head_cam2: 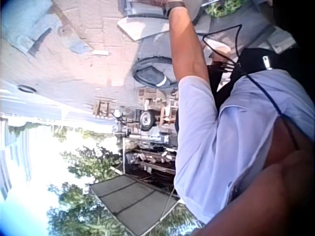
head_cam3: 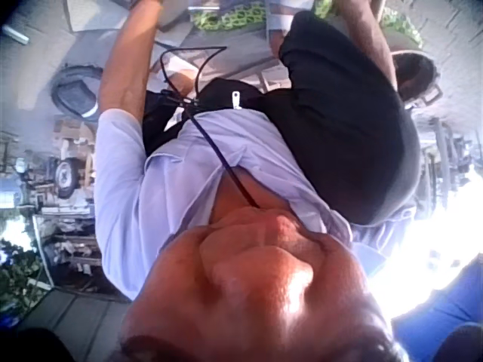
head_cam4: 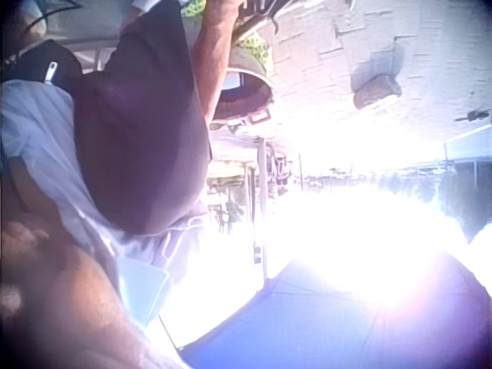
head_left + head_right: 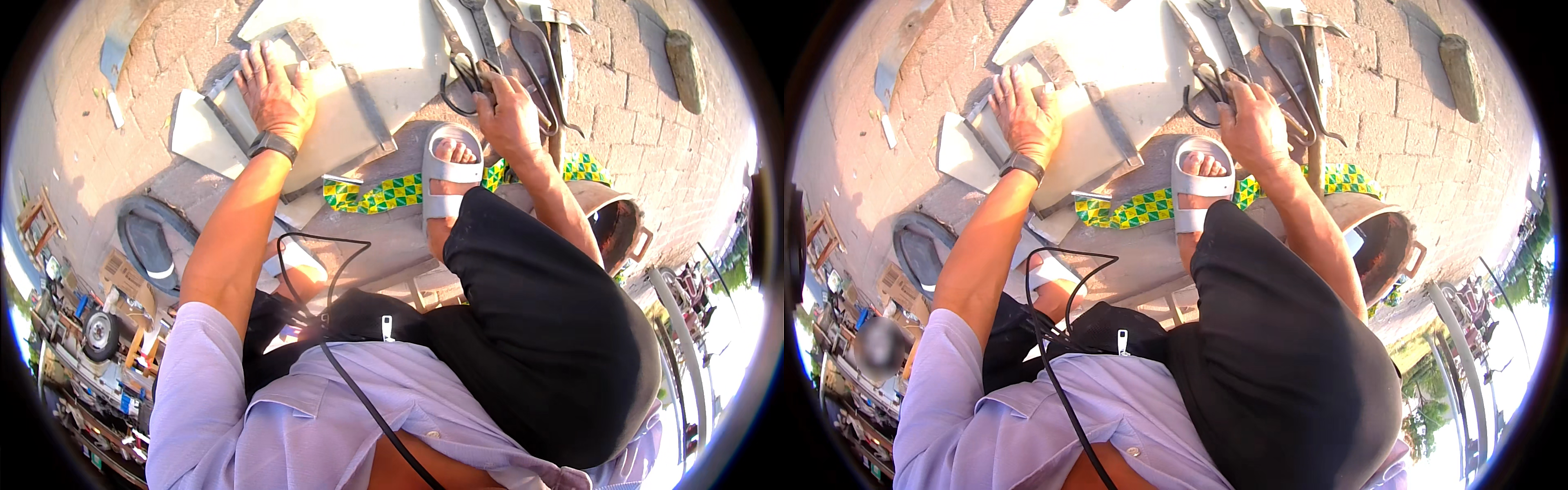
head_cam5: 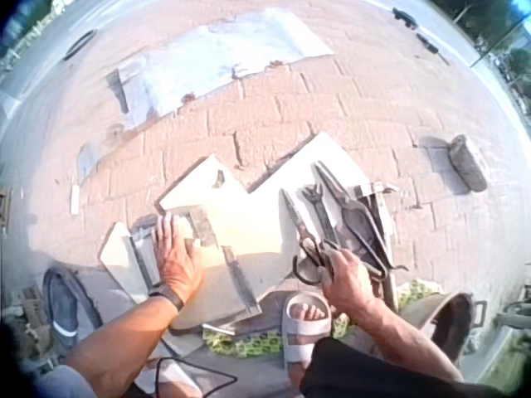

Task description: The person sits on the ground and assembles a rectangular frame by attaching a metal strip to a flat board using a hammer and nails. They repeatedly hammer the nails, adjust the frame, and use pliers to manipulate the metal strip.

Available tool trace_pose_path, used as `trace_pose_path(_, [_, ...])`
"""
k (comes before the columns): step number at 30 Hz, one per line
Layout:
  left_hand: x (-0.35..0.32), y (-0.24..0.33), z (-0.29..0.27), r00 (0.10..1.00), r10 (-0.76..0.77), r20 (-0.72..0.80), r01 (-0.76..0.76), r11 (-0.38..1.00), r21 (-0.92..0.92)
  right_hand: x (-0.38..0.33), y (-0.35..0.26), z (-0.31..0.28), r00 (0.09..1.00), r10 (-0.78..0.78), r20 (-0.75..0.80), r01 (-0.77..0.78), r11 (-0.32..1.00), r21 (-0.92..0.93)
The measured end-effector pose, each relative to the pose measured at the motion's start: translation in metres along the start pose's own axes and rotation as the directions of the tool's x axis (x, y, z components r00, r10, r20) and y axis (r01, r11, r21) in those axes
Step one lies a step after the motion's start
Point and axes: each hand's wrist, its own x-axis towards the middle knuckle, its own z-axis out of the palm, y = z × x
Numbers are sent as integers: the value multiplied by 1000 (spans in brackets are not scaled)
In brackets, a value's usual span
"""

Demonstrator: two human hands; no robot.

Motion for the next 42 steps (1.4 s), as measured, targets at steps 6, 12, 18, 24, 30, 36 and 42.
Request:
trace_pose_path(6, [4, 3, 3, 999, 37, -18, -37, 999, -6, -33, 68, -34, 919, 86, -385, -174, 965, -199])
trace_pose_path(12, [2, 2, 2, 999, 17, -37, -17, 1000, -13, 6, 166, -63, 772, 632, 68, -615, 715, 333])
trace_pose_path(18, [5, 4, 0, 999, -2, -42, 0, 998, -56, 38, 178, -82, 806, 492, 329, -585, 747, 317])
trace_pose_path(24, [3, 7, -8, 999, -22, -37, 20, 998, -52, 48, 186, -85, 812, 426, 399, -525, 832, 178])
trace_pose_path(30, [1, 9, -10, 999, -46, -17, 45, 997, -69, 45, 177, -77, 864, 409, 294, -461, 877, 135])
trace_pose_path(36, [4, 10, -12, 999, -46, -7, 45, 996, -76, 55, 193, -78, 848, 455, 271, -491, 868, 79])
trace_pose_path(42, [21, -13, -23, 998, 63, -5, -63, 998, -32, 68, 204, -89, 866, 446, 225, -481, 867, 133])
